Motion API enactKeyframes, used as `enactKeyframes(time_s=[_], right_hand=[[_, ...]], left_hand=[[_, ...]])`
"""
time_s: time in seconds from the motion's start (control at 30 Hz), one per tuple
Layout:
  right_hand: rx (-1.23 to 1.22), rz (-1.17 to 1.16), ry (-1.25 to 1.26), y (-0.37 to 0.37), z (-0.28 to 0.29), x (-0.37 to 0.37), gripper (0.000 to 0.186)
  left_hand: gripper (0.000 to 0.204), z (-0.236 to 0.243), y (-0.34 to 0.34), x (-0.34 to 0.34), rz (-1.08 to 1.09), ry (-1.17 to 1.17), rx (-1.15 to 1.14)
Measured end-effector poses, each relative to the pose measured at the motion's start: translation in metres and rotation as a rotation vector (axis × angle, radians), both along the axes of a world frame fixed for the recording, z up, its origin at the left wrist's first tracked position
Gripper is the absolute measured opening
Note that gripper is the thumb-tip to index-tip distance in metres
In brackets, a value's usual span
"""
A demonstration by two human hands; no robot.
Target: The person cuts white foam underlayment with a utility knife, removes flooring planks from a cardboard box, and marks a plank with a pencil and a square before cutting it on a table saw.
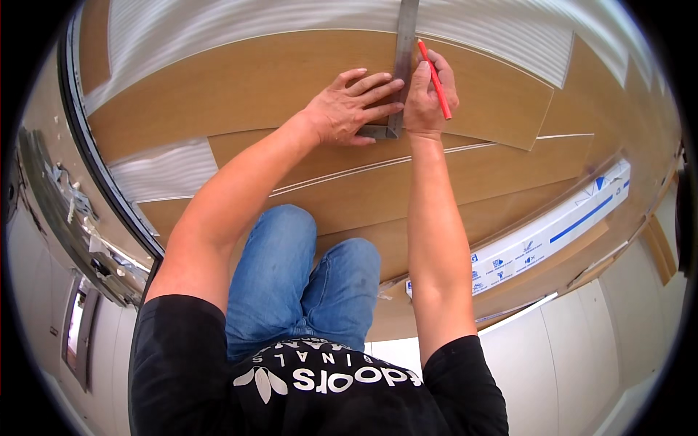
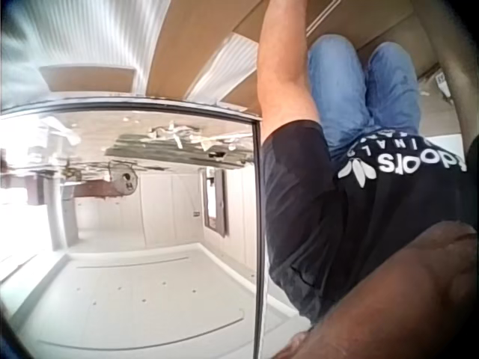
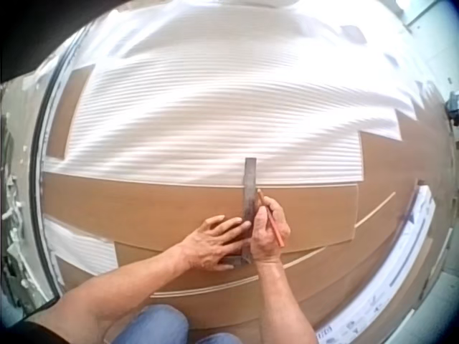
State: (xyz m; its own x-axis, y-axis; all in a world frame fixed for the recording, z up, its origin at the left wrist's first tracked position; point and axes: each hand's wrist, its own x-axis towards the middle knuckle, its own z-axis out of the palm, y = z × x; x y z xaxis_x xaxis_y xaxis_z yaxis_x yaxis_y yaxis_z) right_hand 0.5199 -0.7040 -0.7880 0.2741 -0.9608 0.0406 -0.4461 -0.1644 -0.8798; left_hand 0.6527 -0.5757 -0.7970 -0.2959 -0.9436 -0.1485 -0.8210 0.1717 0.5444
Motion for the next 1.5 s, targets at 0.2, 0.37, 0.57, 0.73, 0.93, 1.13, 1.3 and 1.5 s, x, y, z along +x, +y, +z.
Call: enactKeyframes(time_s=[0.2,0.37,0.57,0.73,0.93,1.13,1.3,1.5], right_hand=[[0.015,0.029,0.020,0.001,0.000,0.002,0.025],[-0.032,0.042,0.056,-0.001,0.004,0.005,0.024],[0.056,0.053,0.143,0.017,0.026,-0.017,0.022],[0.191,0.106,0.200,0.067,0.046,-0.071,0.021],[0.256,0.064,0.219,0.057,0.057,-0.064,0.021],[0.362,0.011,0.261,0.101,0.096,-0.126,0.023],[0.431,-0.173,-0.129,0.098,0.130,-0.125,0.033],[0.435,0.027,0.332,0.135,0.096,-0.110,0.061]], left_hand=[[0.085,-0.001,0.002,0.001,0.006,0.007,-0.013],[0.086,-0.002,0.002,0.002,0.011,0.011,-0.020],[0.088,-0.004,0.001,-0.001,0.006,0.012,0.006],[0.092,-0.006,0.006,0.001,-0.003,0.010,0.008],[0.091,-0.004,0.002,-0.006,0.002,-0.006,-0.028],[0.091,0.004,0.003,-0.007,-0.029,-0.079,0.004],[0.059,0.001,0.032,0.001,0.003,-0.010,-0.257],[0.016,0.096,0.101,-0.087,0.210,0.317,-0.187]])
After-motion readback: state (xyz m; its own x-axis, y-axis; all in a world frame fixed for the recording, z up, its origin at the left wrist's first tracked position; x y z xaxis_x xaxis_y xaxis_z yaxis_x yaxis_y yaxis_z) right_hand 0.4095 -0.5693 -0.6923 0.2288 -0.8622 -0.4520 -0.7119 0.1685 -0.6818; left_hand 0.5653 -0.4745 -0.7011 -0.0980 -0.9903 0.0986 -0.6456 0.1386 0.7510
